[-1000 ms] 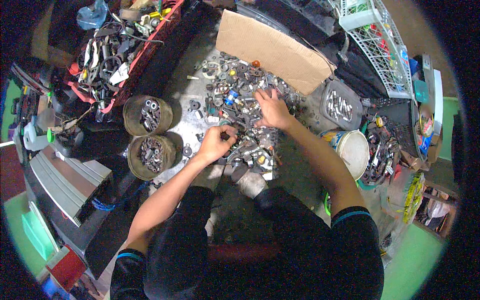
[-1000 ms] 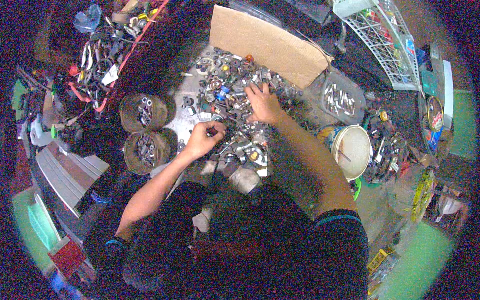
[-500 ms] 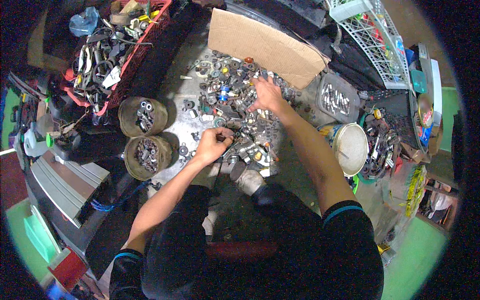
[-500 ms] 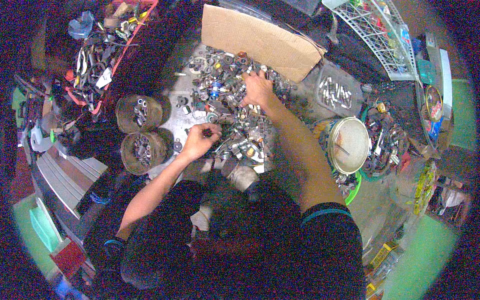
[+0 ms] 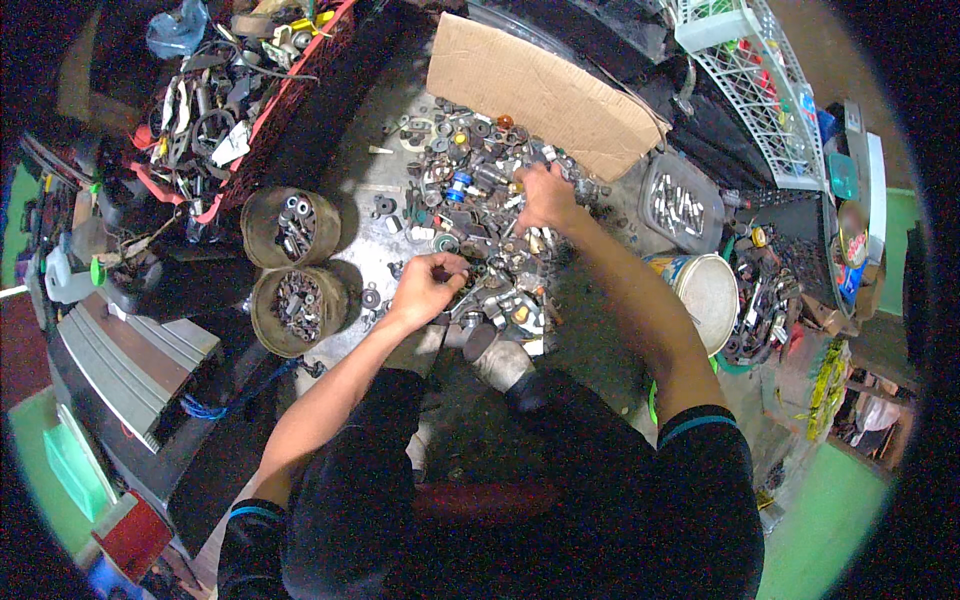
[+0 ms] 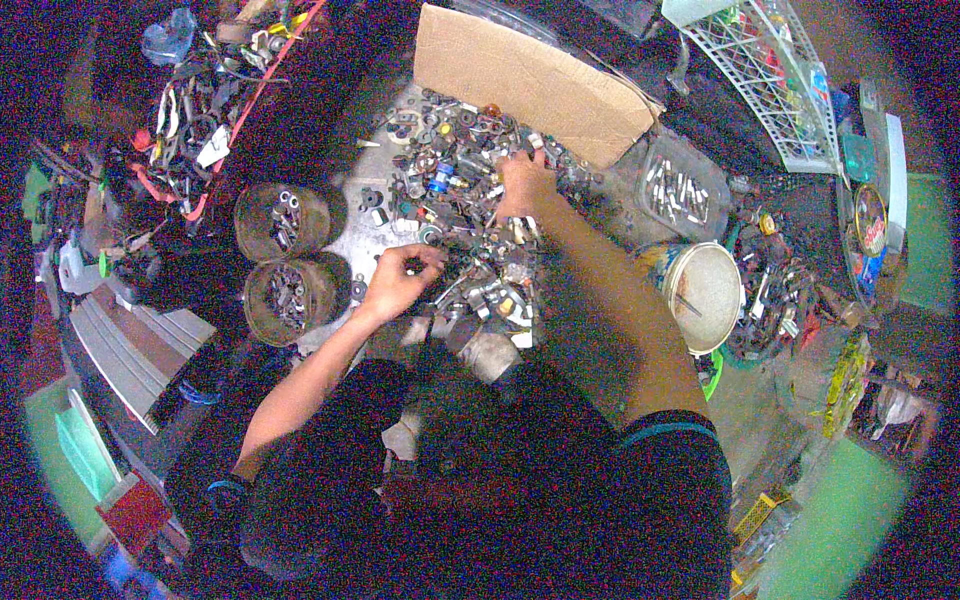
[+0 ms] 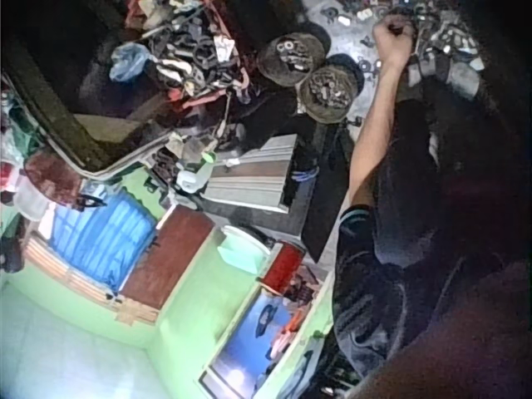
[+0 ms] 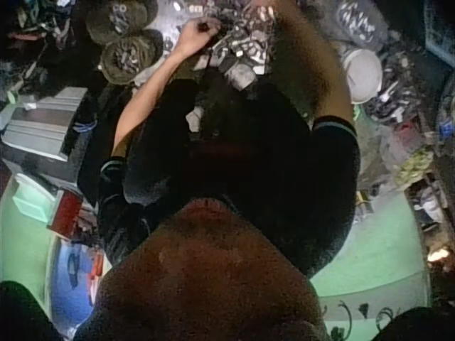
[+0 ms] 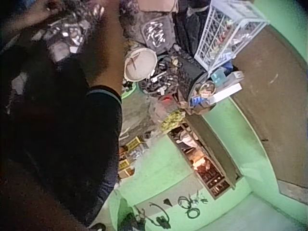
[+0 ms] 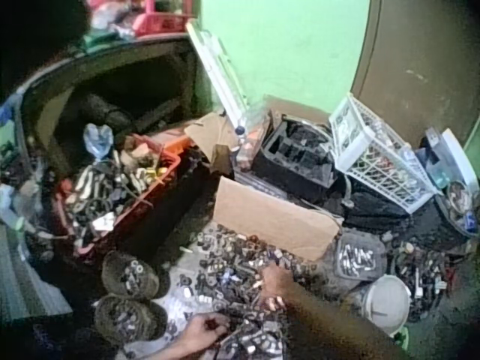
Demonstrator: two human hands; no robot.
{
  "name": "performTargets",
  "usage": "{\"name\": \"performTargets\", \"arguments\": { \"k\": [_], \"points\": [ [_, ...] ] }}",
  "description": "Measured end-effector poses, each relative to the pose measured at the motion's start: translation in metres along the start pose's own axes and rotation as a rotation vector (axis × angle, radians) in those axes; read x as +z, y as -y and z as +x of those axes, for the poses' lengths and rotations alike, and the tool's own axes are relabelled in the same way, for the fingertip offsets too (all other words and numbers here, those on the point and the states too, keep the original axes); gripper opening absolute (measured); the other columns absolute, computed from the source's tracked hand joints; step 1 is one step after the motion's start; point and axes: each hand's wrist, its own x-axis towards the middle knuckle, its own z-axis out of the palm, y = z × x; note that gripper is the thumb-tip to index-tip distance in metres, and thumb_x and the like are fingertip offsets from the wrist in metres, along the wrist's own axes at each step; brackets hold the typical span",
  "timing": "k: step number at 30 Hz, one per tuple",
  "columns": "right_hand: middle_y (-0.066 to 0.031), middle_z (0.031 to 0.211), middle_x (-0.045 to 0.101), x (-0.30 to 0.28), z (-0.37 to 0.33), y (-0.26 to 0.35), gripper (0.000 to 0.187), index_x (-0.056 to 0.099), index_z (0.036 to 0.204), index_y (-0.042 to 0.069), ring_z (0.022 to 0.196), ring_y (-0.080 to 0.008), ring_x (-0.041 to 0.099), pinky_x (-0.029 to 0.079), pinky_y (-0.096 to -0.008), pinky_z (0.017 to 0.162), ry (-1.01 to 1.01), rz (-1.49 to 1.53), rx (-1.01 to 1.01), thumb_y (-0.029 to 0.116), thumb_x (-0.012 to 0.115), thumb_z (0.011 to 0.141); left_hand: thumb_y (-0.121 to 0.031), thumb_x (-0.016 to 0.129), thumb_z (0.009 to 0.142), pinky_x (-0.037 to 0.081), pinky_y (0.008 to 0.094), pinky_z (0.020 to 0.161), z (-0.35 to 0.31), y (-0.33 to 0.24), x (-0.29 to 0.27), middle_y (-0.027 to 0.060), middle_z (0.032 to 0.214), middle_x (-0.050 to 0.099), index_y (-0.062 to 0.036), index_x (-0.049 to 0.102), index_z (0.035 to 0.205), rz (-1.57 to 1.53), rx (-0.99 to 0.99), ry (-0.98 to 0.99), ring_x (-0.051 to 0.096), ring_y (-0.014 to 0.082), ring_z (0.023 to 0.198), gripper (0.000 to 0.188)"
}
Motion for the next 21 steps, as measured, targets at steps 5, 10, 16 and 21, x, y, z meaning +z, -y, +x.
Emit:
{"name": "performTargets", "arguments": {
  "k": [5, 10, 16, 21],
  "points": [
    [-0.0154, 0.123, 0.053, -0.008, 0.000, -0.015, 0.088, 0.058, 0.121, 0.019, 0.121, -0.0409, 0.044, 0.046, -0.0576, 0.090, 0.052, 0.050, -0.031, 0.041, 0.090, 0.041, -0.005, 0.063, 0.080, 0.048, 0.0309, 0.086, 0.001, -0.004, 0.000, 0.0095, 0.093, 0.070, 0.0011, 0.069, 0.091, 0.008, -0.045, 0.012, 0.065, 0.0170, 0.090, 0.014],
    [-0.0156, 0.128, 0.050, -0.004, 0.004, -0.010, 0.092, 0.055, 0.124, 0.015, 0.121, -0.0425, 0.042, 0.045, -0.0604, 0.090, 0.121, -0.129, -0.026, 0.042, 0.090, 0.043, -0.005, 0.063, 0.079, 0.048, 0.0318, 0.087, 0.003, 0.002, 0.001, 0.0104, 0.092, 0.070, 0.0017, 0.068, 0.091, 0.012, 0.005, 0.004, 0.065, 0.0176, 0.091, 0.014],
    [-0.0171, 0.128, 0.047, 0.015, -0.023, -0.001, 0.087, 0.051, 0.126, 0.010, 0.122, -0.0440, 0.039, 0.044, -0.0559, 0.095, -0.121, 0.091, -0.074, 0.033, 0.088, 0.051, -0.005, 0.063, 0.078, 0.048, 0.0311, 0.087, -0.001, -0.005, 0.010, 0.0104, 0.092, 0.070, 0.0027, 0.068, 0.091, 0.001, -0.032, 0.034, 0.065, 0.0174, 0.090, 0.016],
    [-0.0095, 0.115, 0.054, 0.026, -0.017, -0.027, 0.077, 0.051, 0.120, 0.014, 0.114, -0.0396, 0.042, 0.049, -0.0493, 0.085, -0.183, 0.043, -0.309, 0.024, 0.087, 0.052, -0.006, 0.063, 0.079, 0.048, 0.0302, 0.087, -0.003, -0.004, 0.004, 0.0102, 0.093, 0.070, 0.0026, 0.068, 0.091, -0.004, -0.032, 0.021, 0.065, 0.0174, 0.090, 0.015]
  ]
}}
